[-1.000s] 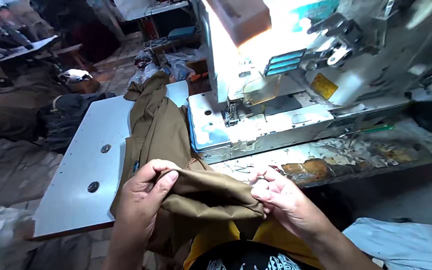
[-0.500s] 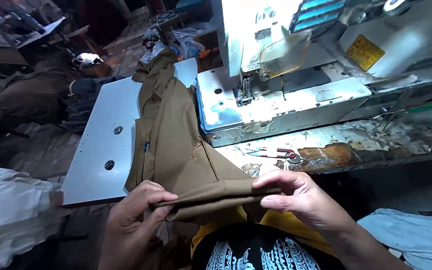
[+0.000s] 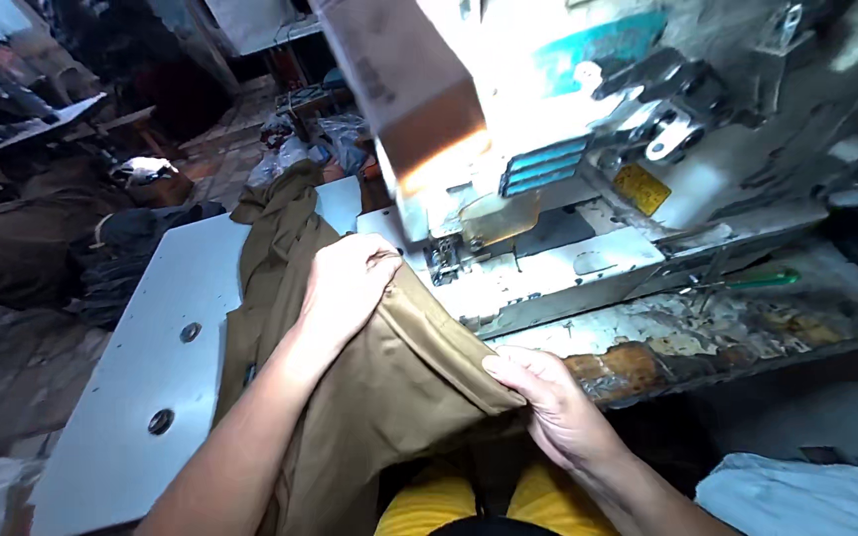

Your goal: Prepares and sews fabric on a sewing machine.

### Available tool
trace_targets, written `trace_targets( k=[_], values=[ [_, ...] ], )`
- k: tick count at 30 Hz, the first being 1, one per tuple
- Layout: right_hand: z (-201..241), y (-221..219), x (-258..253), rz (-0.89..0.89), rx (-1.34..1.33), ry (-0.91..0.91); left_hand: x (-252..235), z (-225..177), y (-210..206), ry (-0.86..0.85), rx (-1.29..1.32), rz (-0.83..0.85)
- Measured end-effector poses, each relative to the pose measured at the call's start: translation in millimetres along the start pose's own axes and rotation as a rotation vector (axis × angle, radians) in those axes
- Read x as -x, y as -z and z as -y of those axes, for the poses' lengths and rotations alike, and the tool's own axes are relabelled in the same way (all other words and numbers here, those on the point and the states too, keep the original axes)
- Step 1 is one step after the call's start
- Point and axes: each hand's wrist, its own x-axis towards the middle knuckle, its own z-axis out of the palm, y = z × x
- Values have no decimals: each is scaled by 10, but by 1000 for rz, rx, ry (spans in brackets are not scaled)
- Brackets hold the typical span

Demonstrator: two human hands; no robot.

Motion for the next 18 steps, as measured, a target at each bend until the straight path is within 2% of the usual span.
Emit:
trace_targets(
  k=[2,4,7,9,14,16,18],
  values=[
    [-30,11,-121,-38,53,45,-287,300,-345,-180,-63,4],
    [-38,-1,-187,-14,120,111,-351,529,-535,-272,-98,-16],
    [-53,-29,-188,-3,221,201,-361,276,-489,-160,-113,37],
    [-67,-26,-181,-7,241,228,-426,158,-455,-162,-134,59],
    [-84,-50,-228,3,293,152,-522,293,-527,-124,-58,68],
    [-81,8,-184,40,465,174,-576,262,-471,-53,-77,102],
    [-76,110,-19,-6,692,333,-585,97,-316,87,-144,170]
  ],
)
